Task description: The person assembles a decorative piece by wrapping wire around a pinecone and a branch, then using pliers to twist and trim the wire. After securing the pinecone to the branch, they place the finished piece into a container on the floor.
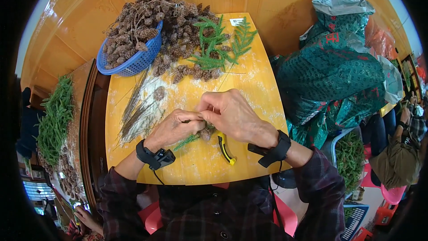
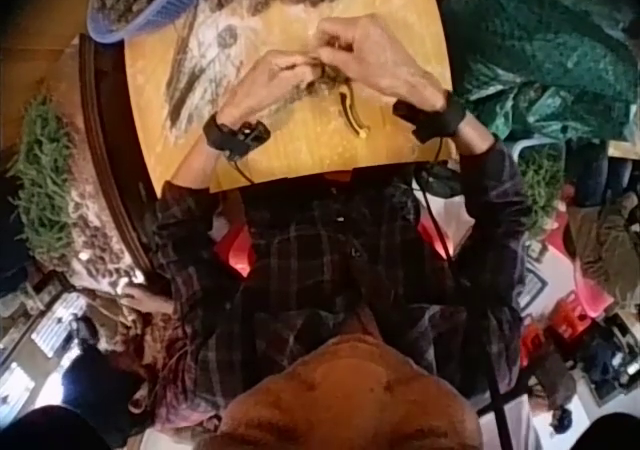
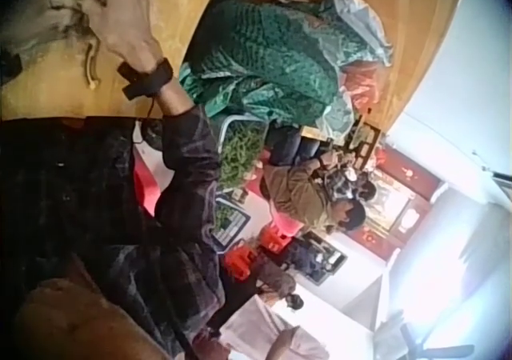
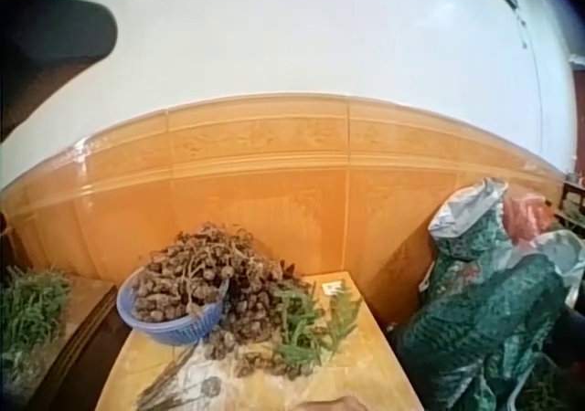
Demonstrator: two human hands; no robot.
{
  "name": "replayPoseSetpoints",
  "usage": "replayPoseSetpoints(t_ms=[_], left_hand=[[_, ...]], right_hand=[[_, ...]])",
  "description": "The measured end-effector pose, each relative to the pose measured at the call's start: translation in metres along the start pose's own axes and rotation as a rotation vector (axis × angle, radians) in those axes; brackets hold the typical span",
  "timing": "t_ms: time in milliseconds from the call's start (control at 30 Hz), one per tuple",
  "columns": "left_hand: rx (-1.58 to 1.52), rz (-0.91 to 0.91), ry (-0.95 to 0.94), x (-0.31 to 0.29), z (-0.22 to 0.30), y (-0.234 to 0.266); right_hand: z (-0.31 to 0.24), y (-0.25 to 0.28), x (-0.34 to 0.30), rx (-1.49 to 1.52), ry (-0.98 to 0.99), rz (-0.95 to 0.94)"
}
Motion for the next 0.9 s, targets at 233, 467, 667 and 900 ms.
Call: replayPoseSetpoints(t_ms=[233,467,667,900], left_hand=[[0.001,-0.029,0.112,-0.003,0.0,0.004],[0.084,-0.087,-0.103,-0.001,0.01,-0.006],[0.178,-0.164,-0.057,-0.002,0.005,-0.009],[0.261,-0.126,-0.225,-0.002,0.005,-0.005]], right_hand=[[0.017,0.006,0.003,0.166,-0.16,-0.07],[0.032,-0.01,-0.002,0.172,-0.2,-0.342],[0.038,-0.015,-0.002,0.194,-0.266,-0.33],[0.031,-0.014,-0.003,0.223,-0.217,-0.152]])
Point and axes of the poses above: each hand's wrist, its own x-axis towards the middle knuckle, its own y-axis out of the back of the hand, z = x × y, the point moved 6 cm from there along x, towards the middle knuckle, and after that the axes turned 3 degrees about -y, right-handed, at the moved point
